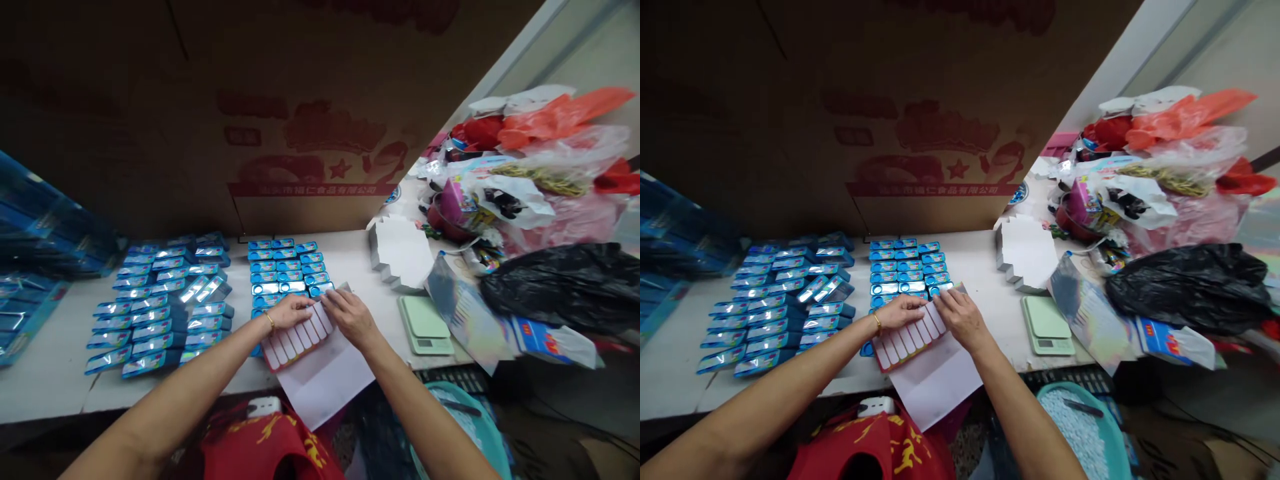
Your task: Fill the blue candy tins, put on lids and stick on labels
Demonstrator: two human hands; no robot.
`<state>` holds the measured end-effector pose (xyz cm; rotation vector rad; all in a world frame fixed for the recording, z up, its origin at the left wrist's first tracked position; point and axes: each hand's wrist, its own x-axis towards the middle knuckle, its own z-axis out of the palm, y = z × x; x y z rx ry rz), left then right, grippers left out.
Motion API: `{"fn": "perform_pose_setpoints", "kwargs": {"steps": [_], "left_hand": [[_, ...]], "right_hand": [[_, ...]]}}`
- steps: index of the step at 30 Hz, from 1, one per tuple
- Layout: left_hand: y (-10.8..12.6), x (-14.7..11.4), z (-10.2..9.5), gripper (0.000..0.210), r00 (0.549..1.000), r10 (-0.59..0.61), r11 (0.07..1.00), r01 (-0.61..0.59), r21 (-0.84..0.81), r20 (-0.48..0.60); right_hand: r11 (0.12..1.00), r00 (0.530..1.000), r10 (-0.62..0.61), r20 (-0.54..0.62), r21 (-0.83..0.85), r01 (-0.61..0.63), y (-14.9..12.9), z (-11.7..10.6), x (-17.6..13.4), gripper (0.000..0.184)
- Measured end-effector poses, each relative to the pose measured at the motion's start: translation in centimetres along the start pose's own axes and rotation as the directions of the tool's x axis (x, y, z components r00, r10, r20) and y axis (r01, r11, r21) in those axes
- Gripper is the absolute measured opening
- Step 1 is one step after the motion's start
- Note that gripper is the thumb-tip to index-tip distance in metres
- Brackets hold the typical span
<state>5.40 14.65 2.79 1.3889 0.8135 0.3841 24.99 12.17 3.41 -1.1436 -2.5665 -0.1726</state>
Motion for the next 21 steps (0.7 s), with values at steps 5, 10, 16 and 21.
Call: {"fn": "perform_pose_setpoints", "kwargs": {"steps": [5,10,16,21], "left_hand": [[-0.5,1.7,0.4,0.031,1.0,0.0,0.999,0.001,0.054,-0.03],[-0.9,5.2,-1.0,0.031,0.931,0.02,0.895,0.146,0.421,-0.365],[-0.9,0.4,-2.7,0.037,0.802,0.163,0.979,-0.057,0.198,-0.575],[-2.2,-9.3,-1.4,0.043,0.939,-0.084,0.937,-0.039,-0.346,-0.333]], "right_hand": [[0.999,0.999,-0.004,-0.042,0.037,0.006,0.2,-0.9,-1.6,0.025],[0.844,0.902,0.428,-0.052,0.381,-0.378,-3.2,-6.7,-0.3,0.015],[0.247,0.675,0.675,0.298,0.771,-0.587,-8.5,-6.7,1.4,0.015],[-0.336,0.454,0.642,0.618,0.759,-0.558,-13.0,-2.2,1.8,0.022]]}}
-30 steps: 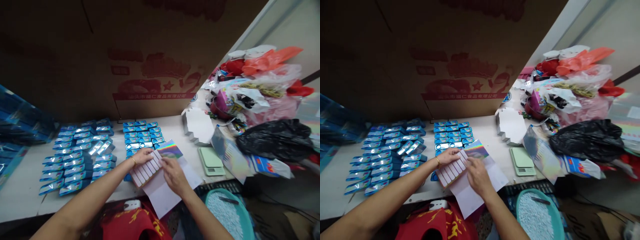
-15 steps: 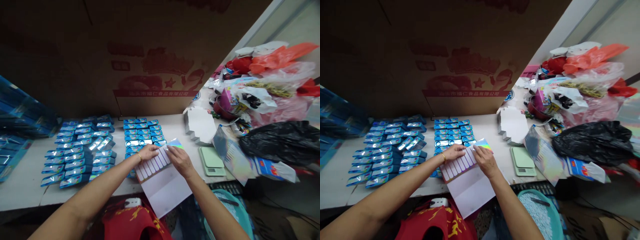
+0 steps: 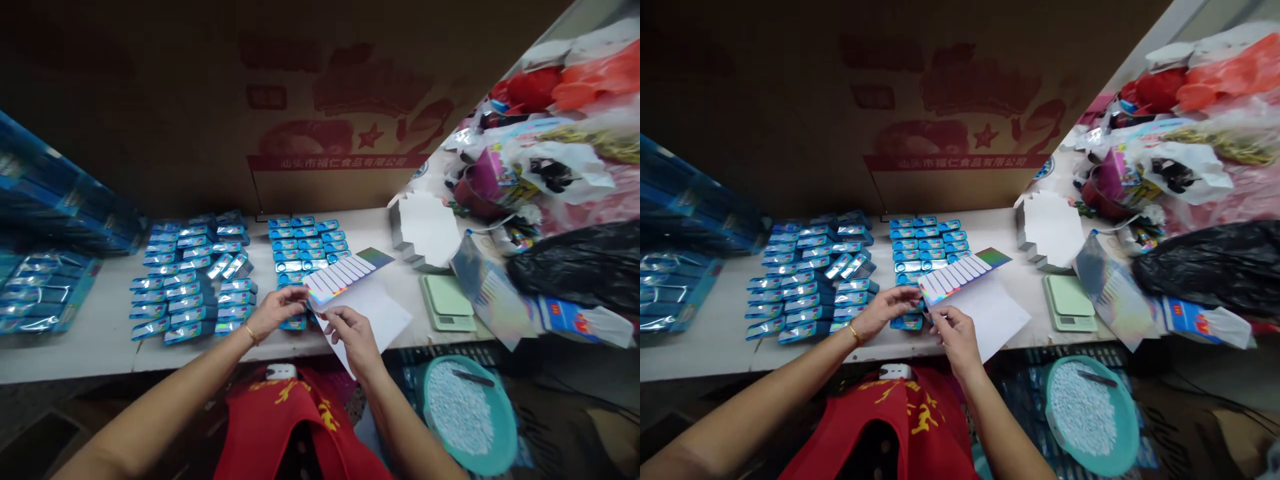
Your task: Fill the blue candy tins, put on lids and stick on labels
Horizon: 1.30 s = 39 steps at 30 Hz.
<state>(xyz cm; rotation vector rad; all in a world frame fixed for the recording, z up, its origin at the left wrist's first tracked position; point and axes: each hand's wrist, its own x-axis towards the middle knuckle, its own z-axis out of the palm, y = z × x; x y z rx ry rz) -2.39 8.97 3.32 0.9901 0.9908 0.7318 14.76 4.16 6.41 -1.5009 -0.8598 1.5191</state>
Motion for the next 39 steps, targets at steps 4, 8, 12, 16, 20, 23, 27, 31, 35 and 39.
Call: {"fn": "perform_pose_setpoints", "kwargs": {"steps": [4,8,12,16,20,23,27,31,35,39], "left_hand": [[-2.6,-4.1,-2.0,0.034,0.963,-0.143,0.99,0.136,-0.048,-0.229],[-5.7,-5.0,-4.1,0.036,0.932,-0.163,0.984,0.175,0.009,-0.323],[-7.9,-4.4,-5.1,0.034,0.912,-0.078,0.972,0.16,0.173,-0.403],[-8.7,-3.6,-5.4,0.029,0.921,0.046,0.896,0.134,0.423,-0.388],[-8.8,-3.1,-5.4,0.028,0.92,0.071,0.815,0.168,0.554,-0.384],[-9.2,-2.7,-4.9,0.027,0.922,0.081,0.762,0.188,0.62,-0.379],[-10.1,-2.5,-4.3,0.028,0.919,0.047,0.742,0.231,0.63,-0.392],[-9.9,-2.8,-4.2,0.031,0.914,0.097,0.699,0.22,0.68,-0.395],[-7.4,-2.0,-3.4,0.028,0.885,0.257,0.712,0.098,0.695,-0.387],[-3.8,1.6,-0.8,0.03,0.92,0.284,0.773,-0.054,0.633,-0.268]], "right_hand": [[0.984,0.991,0.134,-0.013,0.123,-0.132,3.5,3.3,-0.5,0.025],[0.995,0.984,0.097,-0.152,0.007,-0.097,7.4,5.7,0.0,0.026],[0.956,0.955,-0.132,-0.264,-0.29,0.052,10.3,6.4,1.1,0.023],[0.817,0.926,-0.316,-0.208,-0.555,0.154,11.2,6.2,1.8,0.022],[0.679,0.906,-0.406,-0.116,-0.702,0.214,11.0,6.4,2.1,0.023],[0.555,0.914,-0.404,-0.039,-0.805,0.211,10.7,6.3,2.0,0.022],[0.347,0.905,-0.423,0.028,-0.918,0.191,10.2,5.5,1.8,0.023],[0.063,0.871,-0.357,0.338,-0.921,0.384,9.9,4.9,1.3,0.032],[0.039,0.834,-0.335,0.438,-0.878,0.477,8.3,3.7,0.5,0.038],[0.376,0.74,-0.67,0.052,-0.837,0.399,4.4,-1.2,1.8,0.033]]}}
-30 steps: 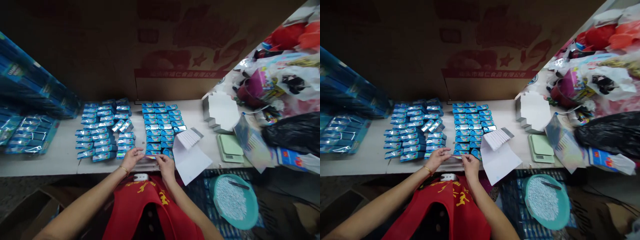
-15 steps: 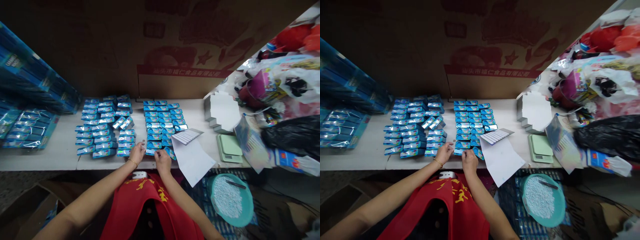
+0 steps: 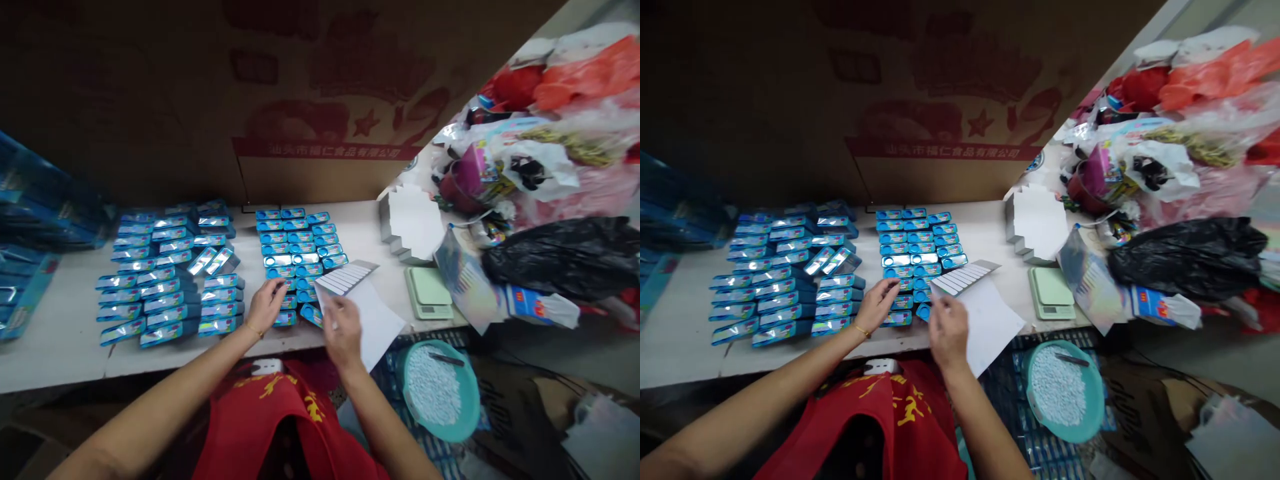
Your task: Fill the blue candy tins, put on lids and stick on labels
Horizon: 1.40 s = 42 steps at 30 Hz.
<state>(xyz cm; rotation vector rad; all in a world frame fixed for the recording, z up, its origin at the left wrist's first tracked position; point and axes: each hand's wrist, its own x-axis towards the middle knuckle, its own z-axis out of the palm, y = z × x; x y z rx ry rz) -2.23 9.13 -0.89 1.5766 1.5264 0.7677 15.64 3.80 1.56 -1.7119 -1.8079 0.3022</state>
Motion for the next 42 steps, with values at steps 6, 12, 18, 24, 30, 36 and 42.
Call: {"fn": "perform_pose_setpoints", "kwargs": {"steps": [6,12,18,24,30,36,42], "left_hand": [[4.6,6.1,5.2,0.04,0.954,-0.093,0.993,0.109,-0.042,0.286],[6.5,7.3,8.0,0.058,0.82,-0.147,0.919,0.321,-0.231,0.553],[8.1,6.4,7.2,0.03,0.831,0.002,0.821,0.317,-0.475,0.557],[8.5,5.6,3.8,0.031,0.813,0.245,0.91,-0.005,-0.414,0.528],[8.8,4.4,0.0,0.039,0.764,0.236,0.918,0.029,-0.397,0.601],[6.5,4.3,-0.4,0.037,0.761,0.238,0.883,0.09,-0.462,0.604],[4.3,4.9,1.4,0.035,0.789,0.184,0.899,0.105,-0.424,0.586]], "right_hand": [[0.555,0.686,0.727,0.013,0.577,-0.599,8.2,-1.0,5.5,0.067],[0.406,0.769,0.627,0.126,0.79,-0.46,5.3,-1.4,1.1,0.076],[0.729,0.844,0.536,0.004,0.501,-0.466,2.9,-4.3,-1.8,0.067],[0.956,0.982,-0.163,-0.091,-0.26,0.135,2.4,-7.9,5.5,0.037],[0.83,0.874,-0.444,0.197,-0.278,0.484,2.3,-6.7,8.2,0.033],[0.779,0.794,-0.57,0.212,-0.17,0.604,3.4,-4.5,7.6,0.031],[0.825,0.822,-0.479,0.308,-0.163,0.541,4.2,-3.6,8.5,0.021]]}}
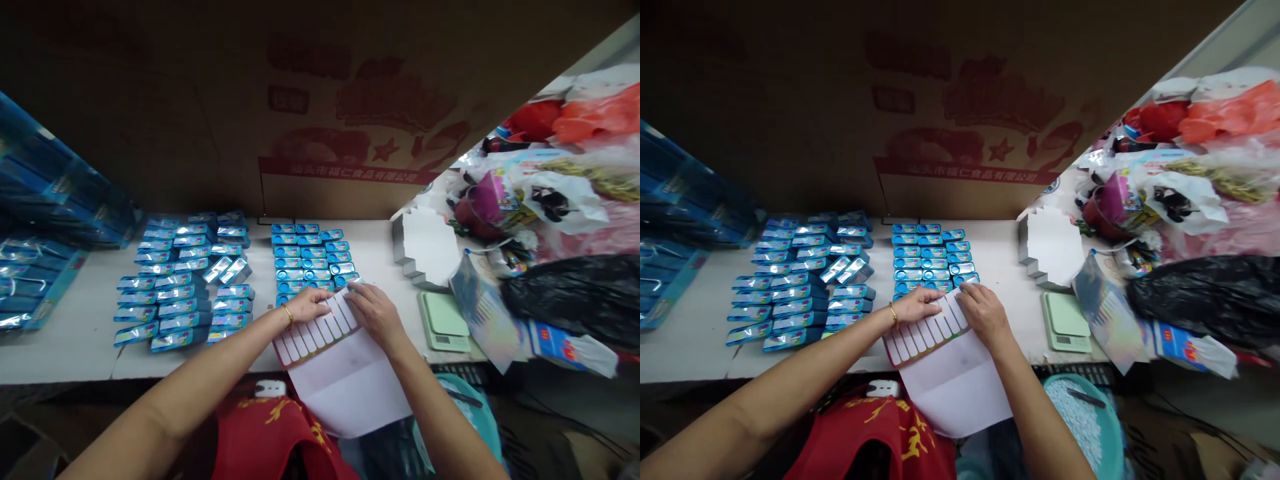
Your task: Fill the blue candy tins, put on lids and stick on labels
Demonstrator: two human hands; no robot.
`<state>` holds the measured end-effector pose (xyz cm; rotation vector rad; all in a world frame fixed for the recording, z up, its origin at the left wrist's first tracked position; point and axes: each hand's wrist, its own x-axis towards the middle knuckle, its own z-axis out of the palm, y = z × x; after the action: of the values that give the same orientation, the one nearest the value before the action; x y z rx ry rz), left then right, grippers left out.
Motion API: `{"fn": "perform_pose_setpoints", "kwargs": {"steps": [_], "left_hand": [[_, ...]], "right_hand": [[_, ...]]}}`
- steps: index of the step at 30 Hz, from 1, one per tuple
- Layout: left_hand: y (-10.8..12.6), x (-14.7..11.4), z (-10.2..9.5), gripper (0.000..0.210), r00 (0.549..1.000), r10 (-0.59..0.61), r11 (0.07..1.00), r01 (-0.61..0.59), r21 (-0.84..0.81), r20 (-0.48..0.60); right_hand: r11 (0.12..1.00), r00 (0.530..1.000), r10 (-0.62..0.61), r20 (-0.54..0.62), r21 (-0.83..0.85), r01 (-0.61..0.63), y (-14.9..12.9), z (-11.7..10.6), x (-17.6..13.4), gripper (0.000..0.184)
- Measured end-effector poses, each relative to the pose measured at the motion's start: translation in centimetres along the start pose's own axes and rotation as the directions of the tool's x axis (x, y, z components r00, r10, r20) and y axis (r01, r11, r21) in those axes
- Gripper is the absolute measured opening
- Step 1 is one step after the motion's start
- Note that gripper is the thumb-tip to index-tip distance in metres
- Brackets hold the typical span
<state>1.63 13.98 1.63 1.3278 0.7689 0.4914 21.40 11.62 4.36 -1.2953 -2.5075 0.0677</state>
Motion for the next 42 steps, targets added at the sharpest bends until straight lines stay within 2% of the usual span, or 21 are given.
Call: {"fn": "perform_pose_setpoints", "kwargs": {"steps": [3,6,9,11,13,14,15,16,18,19,20,21,23,24,27,29,33,36,38,42], "left_hand": [[-0.7,0.6,0.0,0.036,0.999,-0.033,0.999,0.034,0.033,-0.039],[-1.3,2.2,-0.6,0.036,0.98,-0.046,0.987,0.075,0.141,-0.196],[-1.5,4.3,-1.8,0.042,0.913,-0.038,0.967,0.135,0.214,-0.406],[-1.3,4.8,-2.7,0.047,0.835,-0.009,0.954,0.172,0.245,-0.55],[-0.9,3.7,-3.4,0.047,0.739,0.066,0.956,0.146,0.255,-0.671],[-0.7,2.5,-3.5,0.044,0.706,0.098,0.965,0.104,0.24,-0.701],[-0.6,0.8,-3.5,0.042,0.7,0.113,0.978,0.047,0.204,-0.705],[-0.5,-1.1,-3.3,0.039,0.728,0.102,0.99,-0.01,0.138,-0.678],[-0.5,-5.3,-2.5,0.04,0.866,-0.008,0.997,-0.034,-0.075,-0.5],[-0.7,-7.3,-2.0,0.04,0.905,-0.065,0.987,-0.004,-0.162,-0.42],[-1.0,-9.0,-1.4,0.04,0.915,-0.127,0.975,0.045,-0.217,-0.382],[-1.4,-10.4,-1.0,0.042,0.904,-0.18,0.961,0.077,-0.266,-0.388],[-2.3,-12.1,-0.2,0.044,0.854,-0.269,0.93,0.111,-0.349,-0.446],[-2.8,-12.5,-0.1,0.042,0.824,-0.304,0.915,0.112,-0.388,-0.479],[-4.2,-12.4,-0.2,0.036,0.762,-0.368,0.883,0.106,-0.458,-0.533],[-5.1,-12.0,-0.5,0.034,0.724,-0.381,0.883,0.101,-0.458,-0.575],[-6.5,-11.4,-1.2,0.036,0.633,-0.385,0.902,0.106,-0.418,-0.672],[-7.0,-11.2,-1.5,0.038,0.58,-0.381,0.912,0.108,-0.396,-0.72],[-6.9,-11.3,-1.5,0.039,0.575,-0.397,0.904,0.108,-0.414,-0.716],[-6.3,-11.4,-1.2,0.042,0.653,-0.442,0.865,0.128,-0.486,-0.614]], "right_hand": [[0.994,0.999,0.041,0.018,0.101,-0.043,-0.2,-1.3,0.1,0.017],[0.962,0.987,0.16,-0.034,0.229,-0.148,-1.4,-4.3,0.4,0.015],[0.87,0.938,0.339,-0.075,0.405,-0.282,-3.0,-7.0,1.0,0.013],[0.764,0.898,0.44,-0.021,0.534,-0.361,-4.0,-7.6,1.4,0.013],[0.617,0.845,0.529,0.08,0.648,-0.447,-5.1,-6.7,1.6,0.014],[0.525,0.815,0.562,0.142,0.701,-0.483,-5.8,-5.8,1.5,0.014],[0.415,0.784,0.584,0.211,0.752,-0.511,-6.5,-4.7,1.4,0.015],[0.293,0.753,0.594,0.283,0.796,-0.53,-7.3,-3.5,1.2,0.016],[0.043,0.689,0.59,0.422,0.835,-0.548,-9.2,-1.0,0.8,0.018],[-0.066,0.652,0.59,0.476,0.833,-0.549,-10.2,0.2,0.5,0.019],[-0.161,0.61,0.597,0.521,0.823,-0.545,-11.2,1.3,0.3,0.019],[-0.241,0.57,0.599,0.563,0.805,-0.541,-12.1,2.2,0.1,0.019],[-0.367,0.517,0.57,0.638,0.761,-0.534,-13.5,3.9,-0.3,0.02],[-0.411,0.508,0.547,0.665,0.742,-0.529,-14.0,4.5,-0.3,0.02],[-0.433,0.516,0.526,0.676,0.735,-0.521,-14.7,6.0,-0.2,0.02],[-0.394,0.486,0.589,0.646,0.754,-0.525,-14.8,6.9,0.1,0.02],[-0.363,0.38,0.705,0.599,0.765,-0.532,-14.7,8.7,0.8,0.021],[-0.377,0.385,0.702,0.6,0.771,-0.513,-14.8,9.3,0.9,0.021],[-0.386,0.409,0.684,0.604,0.775,-0.499,-14.9,9.1,0.9,0.022],[-0.41,0.421,0.667,0.614,0.775,-0.481,-14.7,8.5,0.7,0.023]]}}
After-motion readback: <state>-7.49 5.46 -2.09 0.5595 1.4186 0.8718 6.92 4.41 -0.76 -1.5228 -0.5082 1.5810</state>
